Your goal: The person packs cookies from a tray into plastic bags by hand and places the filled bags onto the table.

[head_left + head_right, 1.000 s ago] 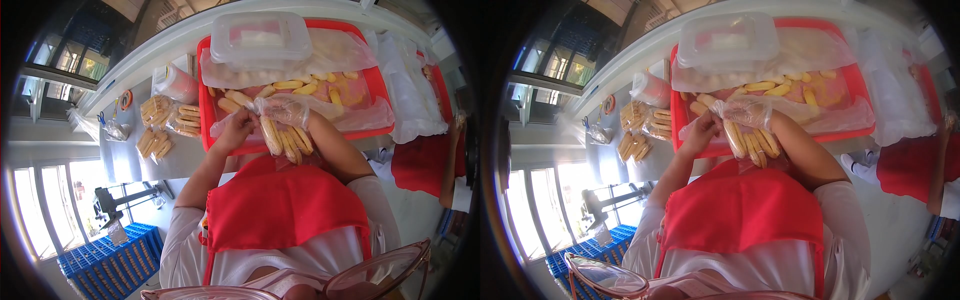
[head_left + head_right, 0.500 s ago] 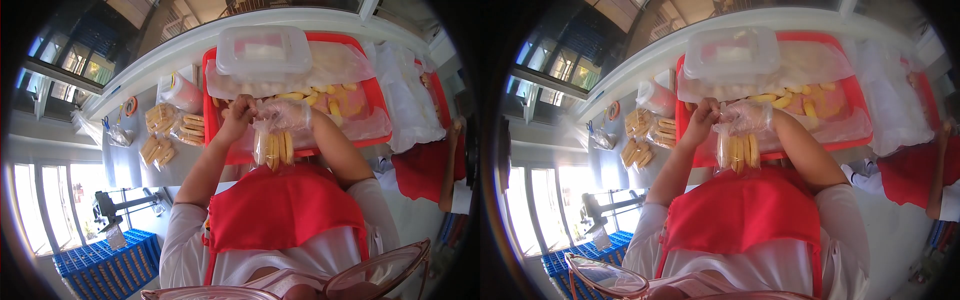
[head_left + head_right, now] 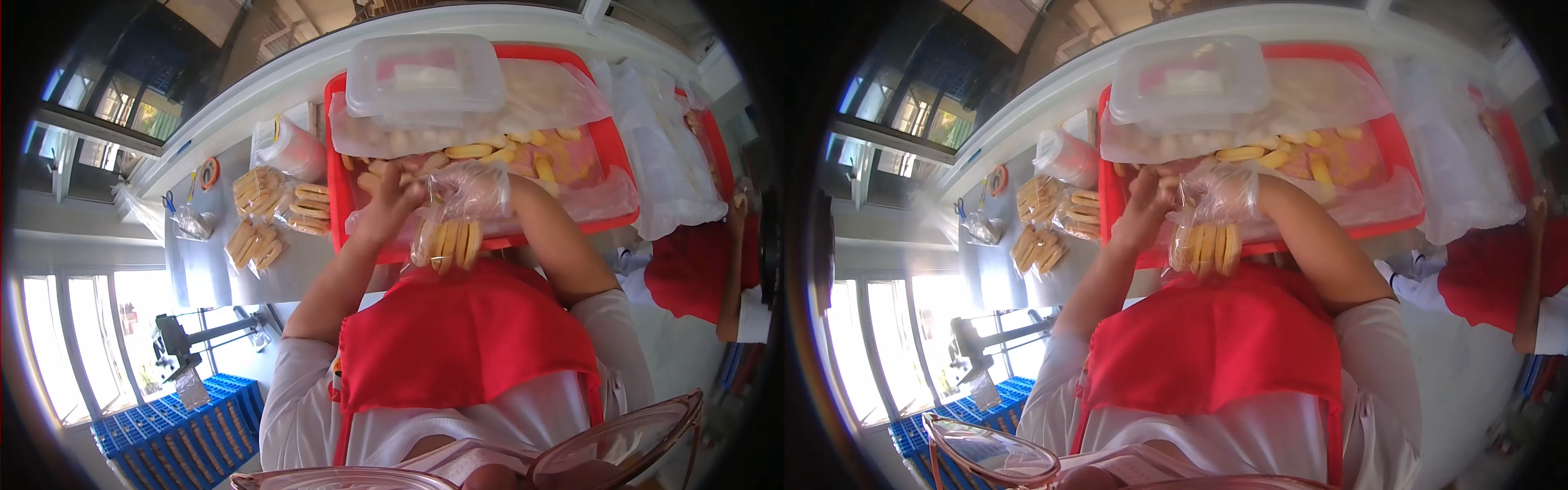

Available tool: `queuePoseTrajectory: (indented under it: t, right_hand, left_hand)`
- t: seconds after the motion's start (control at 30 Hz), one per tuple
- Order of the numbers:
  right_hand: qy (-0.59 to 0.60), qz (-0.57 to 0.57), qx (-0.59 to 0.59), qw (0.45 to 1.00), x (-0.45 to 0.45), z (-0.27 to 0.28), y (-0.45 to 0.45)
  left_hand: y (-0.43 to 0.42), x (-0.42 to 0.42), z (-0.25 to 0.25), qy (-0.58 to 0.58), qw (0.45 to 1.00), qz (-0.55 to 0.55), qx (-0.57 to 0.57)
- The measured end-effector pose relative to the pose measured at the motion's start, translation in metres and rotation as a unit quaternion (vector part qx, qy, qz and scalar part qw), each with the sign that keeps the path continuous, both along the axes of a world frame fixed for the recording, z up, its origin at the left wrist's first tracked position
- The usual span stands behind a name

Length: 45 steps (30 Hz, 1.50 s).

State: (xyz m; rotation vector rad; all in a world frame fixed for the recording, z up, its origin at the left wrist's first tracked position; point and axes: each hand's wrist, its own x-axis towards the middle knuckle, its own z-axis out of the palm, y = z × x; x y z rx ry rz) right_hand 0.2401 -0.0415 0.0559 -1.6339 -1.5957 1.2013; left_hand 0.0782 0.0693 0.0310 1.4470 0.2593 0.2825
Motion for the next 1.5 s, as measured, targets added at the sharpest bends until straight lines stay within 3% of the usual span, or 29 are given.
queuePoseTrajectory:
  t: [0.1, 0.17, 0.23, 0.27, 0.3, 0.4, 0.47, 0.5, 0.6, 0.7, 0.8, 0.93, 1.0, 1.1, 1.17, 1.2, 1.23, 1.3, 1.33, 1.4, 1.5]
  right_hand:
    - [0.074, -0.048, -0.004, 0.996, 0.002, -0.011, -0.009]
    - [0.15, -0.064, -0.114, 0.98, 0.001, 0.02, -0.021]
    - [0.142, -0.033, -0.071, 0.987, 0.005, 0.03, -0.03]
    - [0.392, -0.05, -0.133, 0.909, 0.013, 0.018, -0.033]
    - [0.601, -0.08, -0.212, 0.766, 0.015, 0.018, -0.034]
    - [0.419, -0.029, -0.197, 0.886, 0.02, 0.037, -0.037]
    - [0.203, -0.01, -0.026, 0.979, 0.01, 0.033, -0.041]
    - [0.088, -0.001, 0.062, 0.994, 0.003, 0.031, -0.043]
    - [-0.07, -0.002, -0.058, 0.996, -0.008, 0.063, -0.045]
    - [-0.065, -0.012, -0.051, 0.996, -0.011, 0.067, -0.047]
    - [-0.065, -0.024, -0.023, 0.997, -0.012, 0.048, -0.048]
    - [-0.028, -0.033, -0.016, 0.999, -0.012, 0.043, -0.051]
    - [-0.066, -0.016, 0.044, 0.997, -0.013, 0.048, -0.054]
    - [-0.131, -0.025, 0.165, 0.977, -0.013, 0.037, -0.064]
    - [-0.135, -0.038, 0.249, 0.958, -0.014, 0.033, -0.072]
    - [-0.123, -0.053, 0.227, 0.965, -0.017, 0.035, -0.077]
    - [-0.112, -0.068, 0.204, 0.97, -0.021, 0.039, -0.082]
    - [-0.088, -0.102, 0.209, 0.969, -0.022, 0.031, -0.089]
    - [-0.058, -0.137, 0.205, 0.967, -0.024, 0.027, -0.093]
    - [0.004, -0.204, 0.191, 0.96, -0.032, 0.025, -0.101]
    - [-0.074, -0.28, 0.151, 0.945, -0.042, 0.014, -0.111]
  left_hand:
    - [-0.024, -0.019, -0.008, 0.047, 0.996, -0.035, 0.068]
    - [-0.034, -0.026, -0.002, 0.147, 0.982, -0.062, 0.1]
    - [-0.034, -0.03, 0.0, 0.148, 0.985, -0.055, 0.061]
    - [-0.033, -0.031, 0.001, 0.148, 0.987, -0.051, 0.044]
    - [-0.031, -0.032, 0.006, 0.128, 0.989, -0.063, 0.048]
    - [-0.031, -0.035, 0.028, 0.176, 0.976, -0.115, 0.049]
    - [-0.034, -0.037, 0.026, 0.153, 0.971, -0.122, 0.137]
    - [-0.035, -0.038, 0.025, 0.14, 0.965, -0.126, 0.18]
    - [-0.042, -0.037, 0.029, 0.07, 0.95, -0.131, 0.274]
    - [-0.05, -0.036, 0.013, -0.032, 0.94, 0.0, 0.341]
    - [-0.047, -0.037, 0.005, -0.071, 0.878, 0.009, 0.473]
    - [-0.05, -0.04, 0.001, -0.066, 0.842, 0.038, 0.533]
    - [-0.048, -0.041, 0.0, -0.084, 0.826, 0.043, 0.556]
    - [-0.045, -0.045, 0.001, -0.115, 0.836, 0.037, 0.535]
    - [-0.043, -0.04, -0.001, -0.18, 0.893, 0.007, 0.413]
    - [-0.042, -0.039, -0.003, -0.211, 0.914, -0.007, 0.347]
    - [-0.035, -0.044, -0.011, -0.17, 0.931, -0.047, 0.32]
    - [-0.045, -0.051, -0.017, -0.079, 0.996, -0.043, 0.007]
    - [-0.051, -0.054, -0.019, -0.03, 0.987, -0.04, -0.153]
    - [-0.057, -0.057, -0.023, -0.022, 0.986, -0.026, -0.166]
    - [-0.072, -0.049, -0.015, -0.059, 0.982, 0.032, -0.177]
